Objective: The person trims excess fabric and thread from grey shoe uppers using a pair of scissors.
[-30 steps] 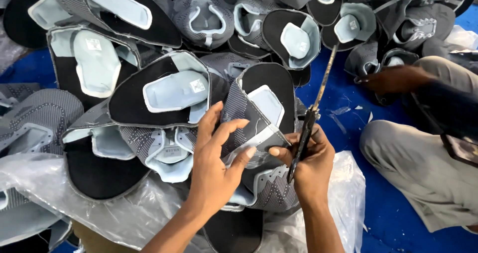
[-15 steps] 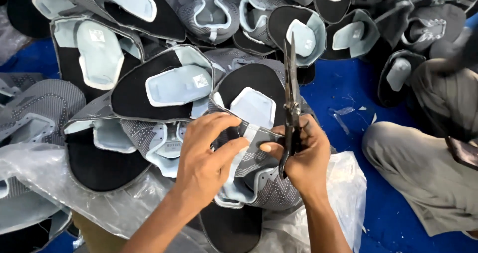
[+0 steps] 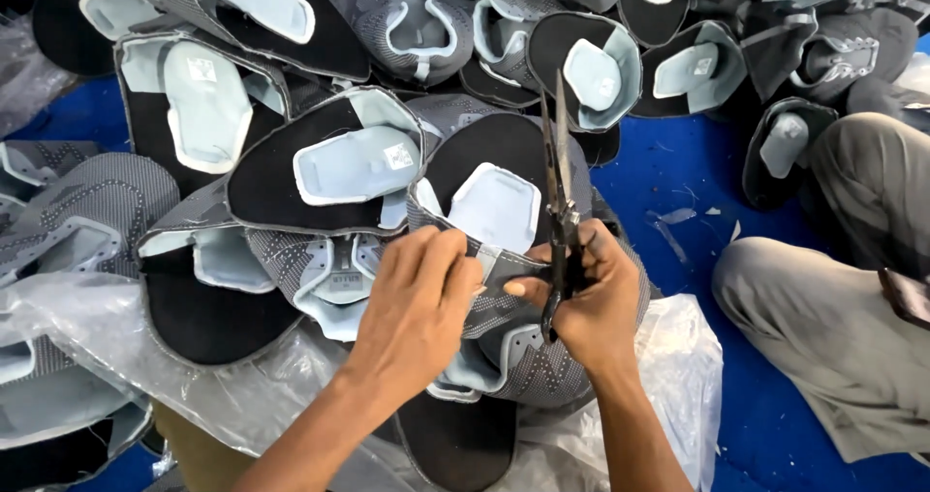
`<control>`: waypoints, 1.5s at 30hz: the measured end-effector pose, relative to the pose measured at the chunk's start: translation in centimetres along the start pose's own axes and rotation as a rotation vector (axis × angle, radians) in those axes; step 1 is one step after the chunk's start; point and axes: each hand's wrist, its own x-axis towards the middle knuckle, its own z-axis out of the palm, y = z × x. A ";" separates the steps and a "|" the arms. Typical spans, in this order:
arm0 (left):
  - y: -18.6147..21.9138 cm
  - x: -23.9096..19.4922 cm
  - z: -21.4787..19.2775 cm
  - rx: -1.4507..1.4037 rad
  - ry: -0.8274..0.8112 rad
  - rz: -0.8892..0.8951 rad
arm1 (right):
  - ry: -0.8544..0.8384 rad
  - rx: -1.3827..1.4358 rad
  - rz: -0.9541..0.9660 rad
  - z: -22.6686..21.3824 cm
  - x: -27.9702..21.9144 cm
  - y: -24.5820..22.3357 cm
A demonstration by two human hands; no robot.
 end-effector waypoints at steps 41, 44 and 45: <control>-0.6 -1.0 2.2 -0.531 0.195 -0.500 | 0.155 -0.604 -0.220 -4.1 -2.3 -0.8; -0.3 -0.5 2.2 -0.615 0.214 -0.575 | 0.121 -0.813 -0.230 -6.2 -6.2 0.8; -0.3 -0.5 2.2 -0.616 0.210 -0.577 | 0.121 -0.813 -0.226 -6.6 -6.9 1.3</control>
